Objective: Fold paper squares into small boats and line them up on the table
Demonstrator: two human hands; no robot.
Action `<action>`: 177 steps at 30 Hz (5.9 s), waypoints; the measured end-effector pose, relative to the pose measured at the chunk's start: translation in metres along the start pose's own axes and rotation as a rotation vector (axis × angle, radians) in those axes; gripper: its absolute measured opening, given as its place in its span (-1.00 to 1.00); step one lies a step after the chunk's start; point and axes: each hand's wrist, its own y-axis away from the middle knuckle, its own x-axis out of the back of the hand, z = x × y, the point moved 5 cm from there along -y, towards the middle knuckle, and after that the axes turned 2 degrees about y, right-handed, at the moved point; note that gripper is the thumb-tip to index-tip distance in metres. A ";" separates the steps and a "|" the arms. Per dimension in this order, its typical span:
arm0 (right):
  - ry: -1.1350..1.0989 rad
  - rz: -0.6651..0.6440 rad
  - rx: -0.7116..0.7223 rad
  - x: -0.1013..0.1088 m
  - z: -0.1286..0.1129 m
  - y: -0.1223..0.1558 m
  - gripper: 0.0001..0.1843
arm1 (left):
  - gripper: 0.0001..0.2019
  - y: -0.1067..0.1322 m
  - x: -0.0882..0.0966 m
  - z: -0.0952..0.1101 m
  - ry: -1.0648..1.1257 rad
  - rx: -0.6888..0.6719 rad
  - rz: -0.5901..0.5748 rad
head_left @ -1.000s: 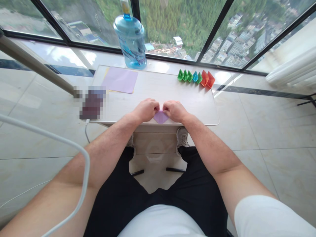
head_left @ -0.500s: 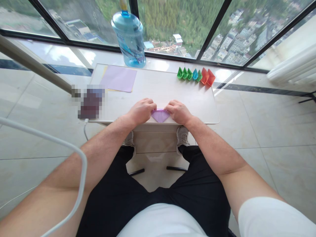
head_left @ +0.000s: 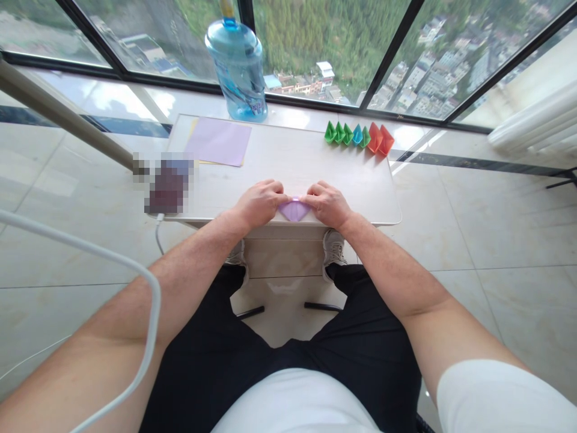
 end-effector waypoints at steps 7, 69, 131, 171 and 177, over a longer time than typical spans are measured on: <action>0.008 -0.060 0.014 0.000 0.001 0.003 -0.58 | -0.65 0.001 -0.001 0.001 0.012 -0.003 -0.019; -0.267 0.207 -0.807 0.054 0.043 0.014 -0.75 | -0.85 -0.012 0.019 0.064 0.241 0.393 0.060; -1.039 0.140 -0.606 0.032 0.027 -0.024 -0.73 | -0.73 -0.015 0.029 -0.020 1.320 0.769 0.370; -1.315 0.232 -0.593 0.031 0.022 -0.017 -0.75 | -0.84 -0.013 0.039 -0.019 1.411 0.736 0.387; -1.362 0.249 -0.605 0.029 0.022 -0.018 -0.75 | -0.85 -0.014 0.041 -0.017 1.427 0.752 0.382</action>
